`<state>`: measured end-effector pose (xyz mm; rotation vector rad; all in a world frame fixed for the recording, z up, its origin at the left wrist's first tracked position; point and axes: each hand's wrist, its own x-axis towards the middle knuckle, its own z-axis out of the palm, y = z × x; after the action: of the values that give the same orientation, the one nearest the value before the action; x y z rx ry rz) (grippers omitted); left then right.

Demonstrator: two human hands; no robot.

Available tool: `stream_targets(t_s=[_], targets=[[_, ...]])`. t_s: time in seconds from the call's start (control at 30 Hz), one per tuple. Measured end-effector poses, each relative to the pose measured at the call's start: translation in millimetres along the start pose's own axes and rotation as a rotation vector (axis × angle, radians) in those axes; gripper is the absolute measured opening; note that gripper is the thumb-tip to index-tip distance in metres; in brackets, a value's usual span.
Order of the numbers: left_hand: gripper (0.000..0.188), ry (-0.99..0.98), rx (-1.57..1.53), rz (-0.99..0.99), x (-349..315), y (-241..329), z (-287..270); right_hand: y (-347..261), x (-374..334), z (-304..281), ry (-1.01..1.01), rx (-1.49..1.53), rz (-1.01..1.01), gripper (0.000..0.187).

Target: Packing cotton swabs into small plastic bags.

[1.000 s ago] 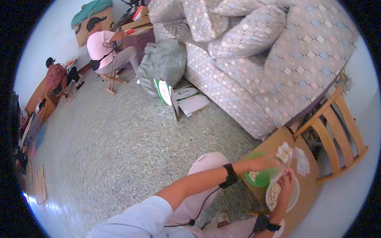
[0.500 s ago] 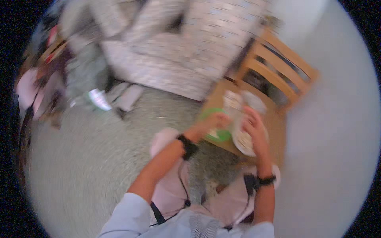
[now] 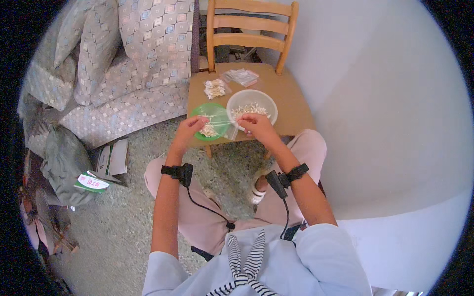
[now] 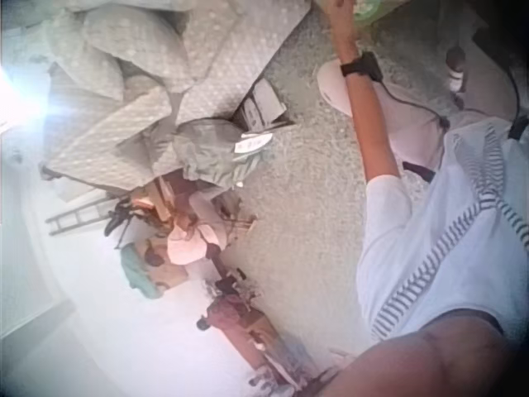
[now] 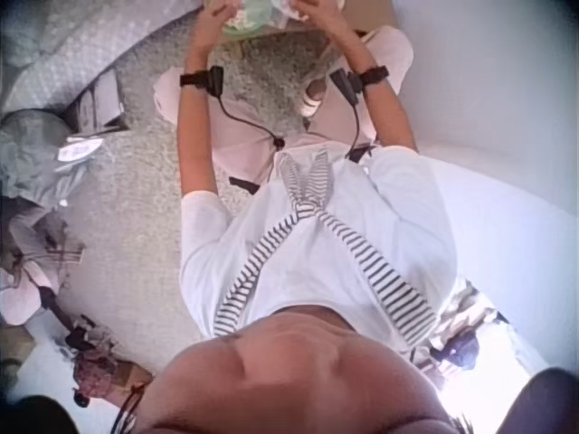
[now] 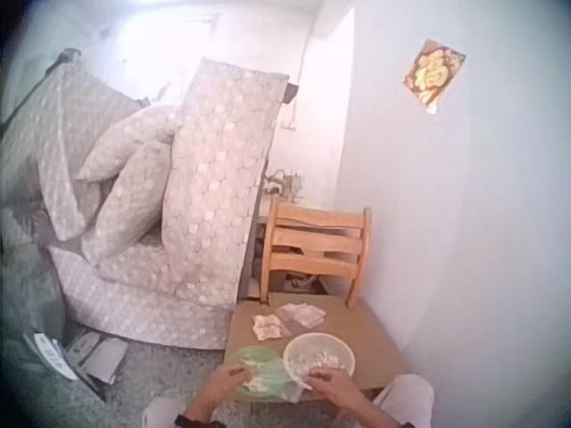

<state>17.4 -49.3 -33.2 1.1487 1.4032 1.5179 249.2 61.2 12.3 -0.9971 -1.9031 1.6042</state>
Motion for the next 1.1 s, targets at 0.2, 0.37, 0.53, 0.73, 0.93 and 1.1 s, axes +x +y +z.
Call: stream_targets(t_s=[0.2, 0.37, 0.53, 0.73, 0.93, 1.1], targets=[[0.027, -0.011, 0.017, -0.009, 1, -7, -10, -4, 4, 0, -0.060, -0.070, -0.085, 0.021], [0.026, 0.100, -0.052, -0.031, -8, -7, -14, 7, 22, 3, -0.182, -0.057, -0.128, 0.020], [0.025, 0.217, 0.190, -0.007, -1, -24, -11, 25, 30, 9, -0.106, 0.128, -0.083, 0.020], [0.023, 0.157, 0.354, 0.029, -1, -13, -7, 42, 31, -7, -0.055, 0.058, -0.143, 0.022], [0.022, 0.104, 0.652, 0.144, 13, 35, 16, 57, 42, -40, -0.094, 0.106, -0.096, 0.022], [0.022, 0.048, 0.453, 0.138, 34, 11, -9, 43, 71, -25, 0.035, 0.123, -0.324, 0.019]])
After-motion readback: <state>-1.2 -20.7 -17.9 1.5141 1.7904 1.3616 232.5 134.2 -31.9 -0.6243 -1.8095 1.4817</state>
